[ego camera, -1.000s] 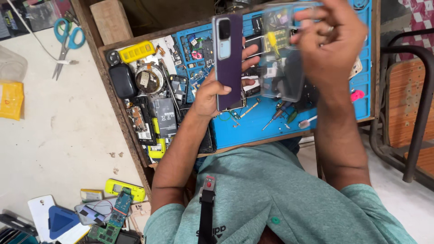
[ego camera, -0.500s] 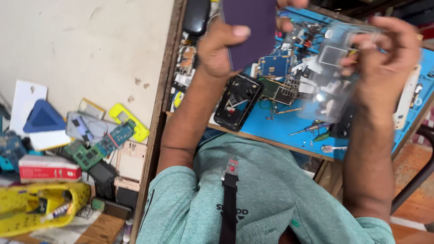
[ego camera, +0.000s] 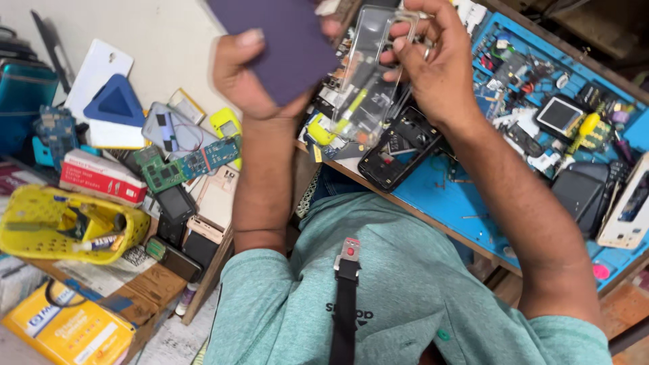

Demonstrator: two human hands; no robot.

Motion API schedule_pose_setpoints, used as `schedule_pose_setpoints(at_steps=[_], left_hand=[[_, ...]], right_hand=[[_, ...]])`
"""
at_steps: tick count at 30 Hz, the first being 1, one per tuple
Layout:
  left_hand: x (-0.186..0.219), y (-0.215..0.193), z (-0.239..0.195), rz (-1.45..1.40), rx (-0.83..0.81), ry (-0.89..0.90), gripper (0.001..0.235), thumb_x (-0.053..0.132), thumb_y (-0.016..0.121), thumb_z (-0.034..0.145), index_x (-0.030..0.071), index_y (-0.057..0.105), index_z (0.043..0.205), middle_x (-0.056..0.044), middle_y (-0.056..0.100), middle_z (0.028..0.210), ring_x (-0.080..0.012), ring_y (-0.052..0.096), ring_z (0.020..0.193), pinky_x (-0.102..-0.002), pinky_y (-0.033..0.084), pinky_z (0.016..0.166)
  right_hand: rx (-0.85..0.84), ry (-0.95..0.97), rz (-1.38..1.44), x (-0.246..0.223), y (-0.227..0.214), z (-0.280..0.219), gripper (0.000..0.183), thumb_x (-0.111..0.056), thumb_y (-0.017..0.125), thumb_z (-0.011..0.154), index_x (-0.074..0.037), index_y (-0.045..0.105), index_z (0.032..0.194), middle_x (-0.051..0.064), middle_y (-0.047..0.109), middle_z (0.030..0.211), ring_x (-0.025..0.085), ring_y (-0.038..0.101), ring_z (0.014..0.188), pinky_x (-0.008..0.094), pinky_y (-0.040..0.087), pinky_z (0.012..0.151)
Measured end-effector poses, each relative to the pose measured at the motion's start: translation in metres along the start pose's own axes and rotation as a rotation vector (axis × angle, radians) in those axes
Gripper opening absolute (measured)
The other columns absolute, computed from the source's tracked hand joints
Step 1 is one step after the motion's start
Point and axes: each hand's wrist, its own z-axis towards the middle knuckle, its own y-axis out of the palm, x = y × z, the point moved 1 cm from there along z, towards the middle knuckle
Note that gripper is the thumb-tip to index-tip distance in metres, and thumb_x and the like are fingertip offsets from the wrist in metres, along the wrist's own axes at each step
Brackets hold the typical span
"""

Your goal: The person handles several disassembled mobile phones on a cluttered workbench. They pick up a green phone, remove its back cover, and inspect the internal components. Later, they handle a purple phone, remove its back cover, and use a plastic card to pry along the edges of the device.

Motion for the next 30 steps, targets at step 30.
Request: schedule_pose_setpoints(at_steps=[30], left_hand=[[-0.225, -0.046, -0.002, -0.212, -0.163, -0.554, 0.058, 0.012, 0.049, 0.105, 0.004, 0.034, 0.161, -0.019, 0.047, 0.157, -0.0302, 0.054, 0.14, -0.043, 0.05, 0.114]], right_hand=[[0.16, -0.413, -1.126, -0.078, -0.13, -0.052, 0.019, 0.008, 0.066, 0.102, 0.006, 0.066, 0.122, 0.014, 0.072, 0.117, 0.016, 0.071, 0.101, 0.026, 0.058, 0.089]])
